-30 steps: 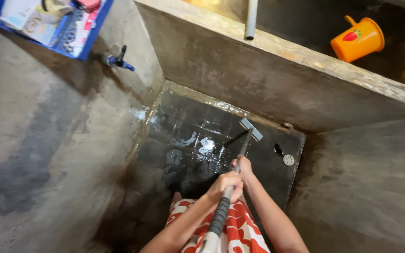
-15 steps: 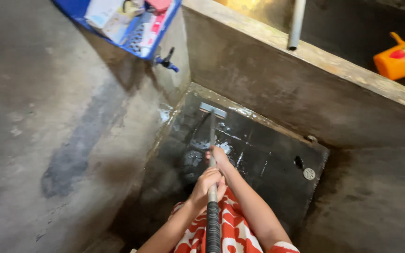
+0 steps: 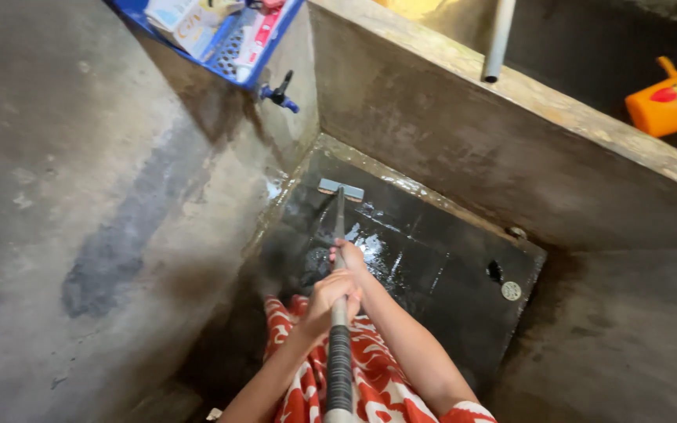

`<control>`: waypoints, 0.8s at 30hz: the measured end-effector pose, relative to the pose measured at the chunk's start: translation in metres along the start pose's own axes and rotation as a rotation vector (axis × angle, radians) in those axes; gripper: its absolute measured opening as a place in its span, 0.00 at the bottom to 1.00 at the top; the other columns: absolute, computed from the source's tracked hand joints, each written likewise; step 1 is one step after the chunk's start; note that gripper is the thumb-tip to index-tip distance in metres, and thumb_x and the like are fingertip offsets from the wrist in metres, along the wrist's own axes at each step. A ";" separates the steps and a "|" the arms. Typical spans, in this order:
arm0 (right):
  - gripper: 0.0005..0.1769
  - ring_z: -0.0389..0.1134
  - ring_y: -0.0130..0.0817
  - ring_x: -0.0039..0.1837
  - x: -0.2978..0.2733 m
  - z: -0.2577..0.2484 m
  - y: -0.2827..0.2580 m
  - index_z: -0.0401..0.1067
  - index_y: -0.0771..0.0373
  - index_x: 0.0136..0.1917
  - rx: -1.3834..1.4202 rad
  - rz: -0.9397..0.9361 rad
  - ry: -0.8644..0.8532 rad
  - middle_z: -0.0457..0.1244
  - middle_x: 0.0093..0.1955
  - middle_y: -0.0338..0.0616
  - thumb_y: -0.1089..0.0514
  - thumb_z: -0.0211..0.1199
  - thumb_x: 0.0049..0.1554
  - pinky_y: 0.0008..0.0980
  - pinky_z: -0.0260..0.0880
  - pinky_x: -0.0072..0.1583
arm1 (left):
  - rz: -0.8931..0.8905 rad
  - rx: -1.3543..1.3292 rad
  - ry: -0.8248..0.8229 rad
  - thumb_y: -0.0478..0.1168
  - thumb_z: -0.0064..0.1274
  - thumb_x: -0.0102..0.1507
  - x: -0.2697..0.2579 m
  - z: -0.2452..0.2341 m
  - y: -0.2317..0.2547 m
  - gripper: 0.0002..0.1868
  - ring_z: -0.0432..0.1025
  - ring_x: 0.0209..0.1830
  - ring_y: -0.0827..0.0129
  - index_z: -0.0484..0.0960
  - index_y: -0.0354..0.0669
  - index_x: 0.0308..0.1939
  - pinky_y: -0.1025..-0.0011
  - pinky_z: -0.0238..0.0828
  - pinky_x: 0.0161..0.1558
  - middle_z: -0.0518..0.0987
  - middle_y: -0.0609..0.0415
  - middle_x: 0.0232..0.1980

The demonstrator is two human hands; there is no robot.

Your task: The person mops a wet tiled floor in a small room using a long-handled mop. They move the mop back and forth across the floor, pushing water toward a drain. At one point, they briefly pick up a small pink object from a ledge and place it back down.

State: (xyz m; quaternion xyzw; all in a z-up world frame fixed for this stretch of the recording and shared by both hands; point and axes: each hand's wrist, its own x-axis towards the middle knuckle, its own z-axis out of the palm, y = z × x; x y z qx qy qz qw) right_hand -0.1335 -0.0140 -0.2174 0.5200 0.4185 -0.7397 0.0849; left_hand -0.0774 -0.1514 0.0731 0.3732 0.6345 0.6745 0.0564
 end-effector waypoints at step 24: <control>0.13 0.65 0.41 0.38 -0.025 -0.304 -0.001 0.75 0.67 0.51 0.168 -0.017 0.268 0.69 0.40 0.51 0.56 0.56 0.73 0.40 0.68 0.41 | -0.175 -0.311 -0.228 0.22 0.54 0.66 -0.020 0.164 -0.040 0.08 0.71 0.29 0.68 0.83 0.34 0.35 0.71 0.68 0.34 0.83 0.51 0.36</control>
